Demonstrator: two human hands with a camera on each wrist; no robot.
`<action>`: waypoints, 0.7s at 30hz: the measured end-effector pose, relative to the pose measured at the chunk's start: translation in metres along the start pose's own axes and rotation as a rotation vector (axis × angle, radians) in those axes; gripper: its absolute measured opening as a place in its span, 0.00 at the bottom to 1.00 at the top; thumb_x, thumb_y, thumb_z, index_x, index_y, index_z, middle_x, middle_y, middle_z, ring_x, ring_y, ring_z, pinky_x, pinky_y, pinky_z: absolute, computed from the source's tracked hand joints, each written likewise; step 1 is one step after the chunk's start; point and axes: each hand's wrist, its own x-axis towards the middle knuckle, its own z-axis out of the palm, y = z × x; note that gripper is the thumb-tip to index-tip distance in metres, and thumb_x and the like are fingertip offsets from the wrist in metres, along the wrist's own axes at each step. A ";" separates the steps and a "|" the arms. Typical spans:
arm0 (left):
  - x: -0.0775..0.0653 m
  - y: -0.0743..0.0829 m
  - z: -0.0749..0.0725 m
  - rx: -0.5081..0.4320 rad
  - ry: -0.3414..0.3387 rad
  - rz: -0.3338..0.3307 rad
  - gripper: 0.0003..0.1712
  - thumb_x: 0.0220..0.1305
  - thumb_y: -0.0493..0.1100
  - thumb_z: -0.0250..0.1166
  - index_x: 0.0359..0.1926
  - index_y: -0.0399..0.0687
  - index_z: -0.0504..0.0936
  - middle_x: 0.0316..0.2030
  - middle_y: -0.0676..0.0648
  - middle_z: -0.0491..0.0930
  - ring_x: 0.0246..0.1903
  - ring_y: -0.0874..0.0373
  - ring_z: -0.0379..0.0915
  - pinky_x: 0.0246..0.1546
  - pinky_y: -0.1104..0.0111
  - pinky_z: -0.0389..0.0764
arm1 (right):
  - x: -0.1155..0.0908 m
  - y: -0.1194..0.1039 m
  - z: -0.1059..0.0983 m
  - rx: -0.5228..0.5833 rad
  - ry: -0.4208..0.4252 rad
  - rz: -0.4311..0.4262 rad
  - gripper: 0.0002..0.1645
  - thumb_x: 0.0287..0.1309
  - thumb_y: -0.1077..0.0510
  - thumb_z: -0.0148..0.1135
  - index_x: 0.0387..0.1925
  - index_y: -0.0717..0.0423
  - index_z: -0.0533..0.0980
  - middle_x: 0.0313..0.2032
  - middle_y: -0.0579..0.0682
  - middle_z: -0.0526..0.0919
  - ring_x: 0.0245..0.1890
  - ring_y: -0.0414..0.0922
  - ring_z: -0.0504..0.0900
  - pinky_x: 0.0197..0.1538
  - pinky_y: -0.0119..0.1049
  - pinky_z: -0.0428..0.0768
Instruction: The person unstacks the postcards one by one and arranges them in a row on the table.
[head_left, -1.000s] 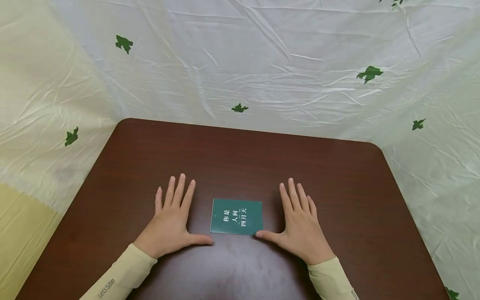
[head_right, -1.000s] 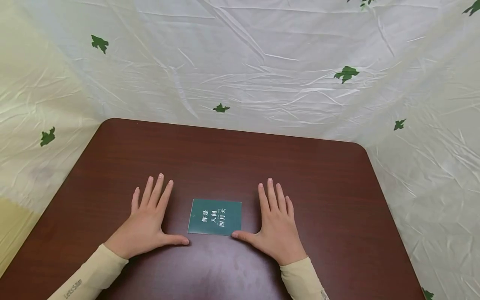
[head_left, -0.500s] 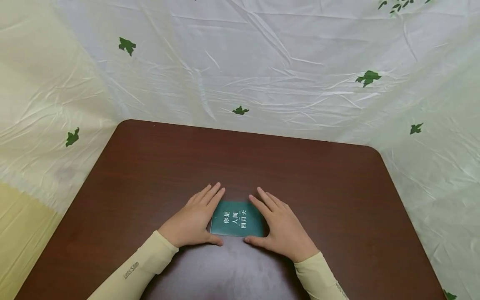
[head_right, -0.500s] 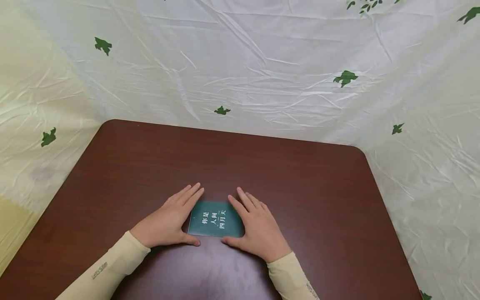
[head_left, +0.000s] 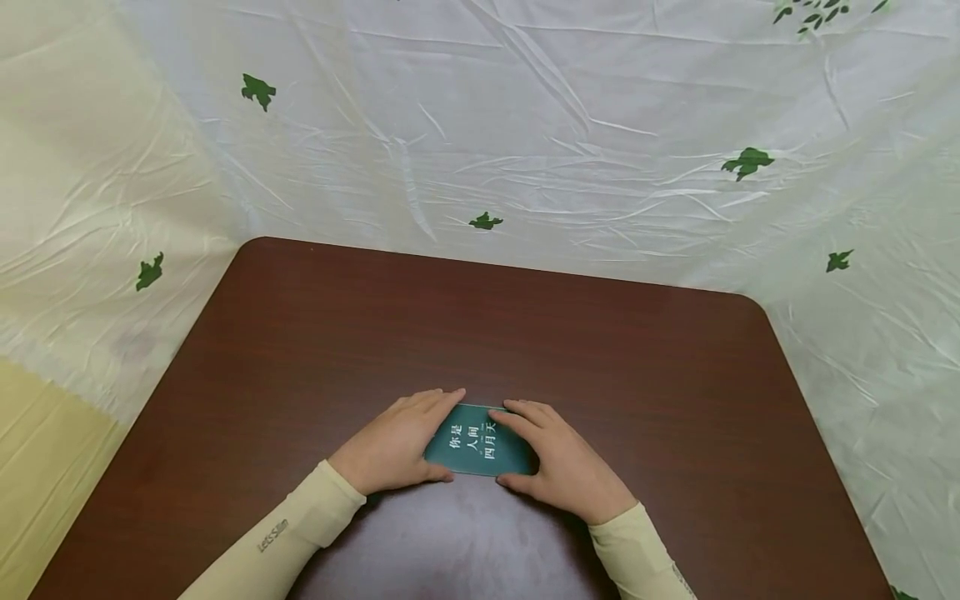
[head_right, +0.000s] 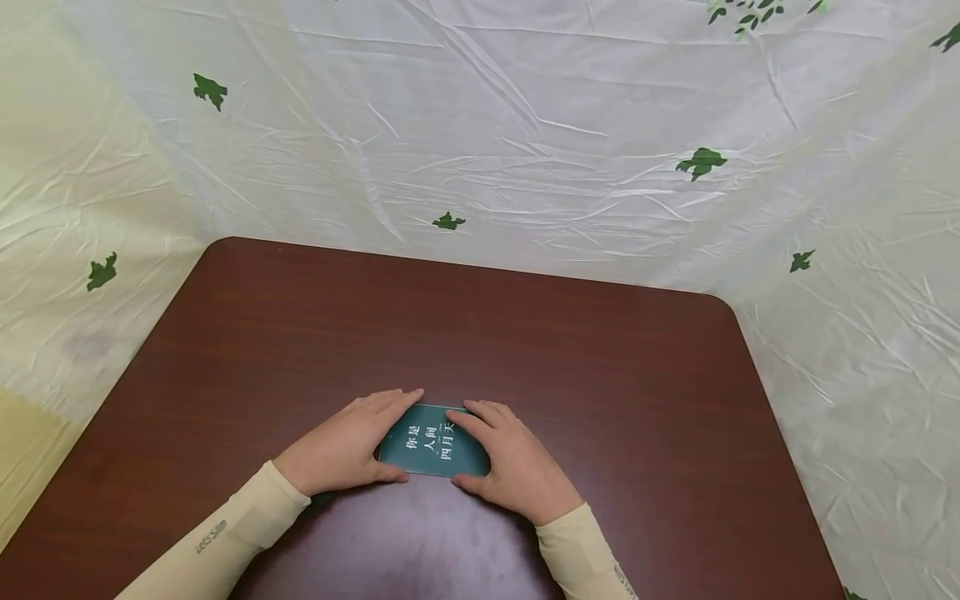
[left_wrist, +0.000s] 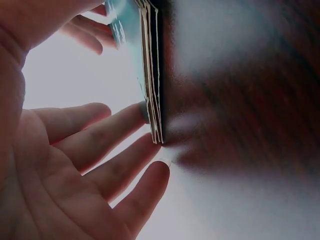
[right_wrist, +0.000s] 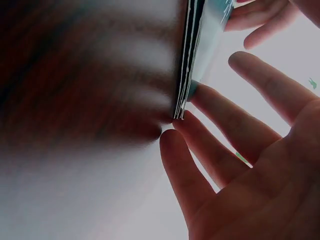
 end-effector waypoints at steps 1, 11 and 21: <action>0.000 0.000 0.000 0.005 0.004 0.004 0.63 0.57 0.58 0.85 0.85 0.46 0.60 0.78 0.42 0.70 0.79 0.42 0.65 0.80 0.45 0.66 | 0.000 0.000 0.000 0.001 0.000 0.002 0.52 0.53 0.43 0.85 0.78 0.38 0.72 0.76 0.48 0.74 0.77 0.51 0.72 0.71 0.51 0.81; 0.004 0.000 -0.003 0.016 0.026 0.039 0.62 0.57 0.58 0.84 0.85 0.47 0.60 0.77 0.46 0.72 0.77 0.46 0.68 0.79 0.48 0.68 | 0.001 -0.001 -0.008 -0.032 0.023 0.014 0.51 0.51 0.42 0.86 0.76 0.39 0.74 0.76 0.48 0.75 0.75 0.51 0.76 0.71 0.52 0.81; 0.002 -0.002 -0.016 -0.012 0.031 0.061 0.60 0.57 0.55 0.85 0.83 0.44 0.63 0.76 0.44 0.73 0.77 0.43 0.69 0.79 0.45 0.66 | 0.003 -0.006 -0.007 -0.065 0.078 -0.036 0.49 0.51 0.40 0.86 0.74 0.42 0.77 0.73 0.49 0.78 0.72 0.50 0.78 0.70 0.52 0.82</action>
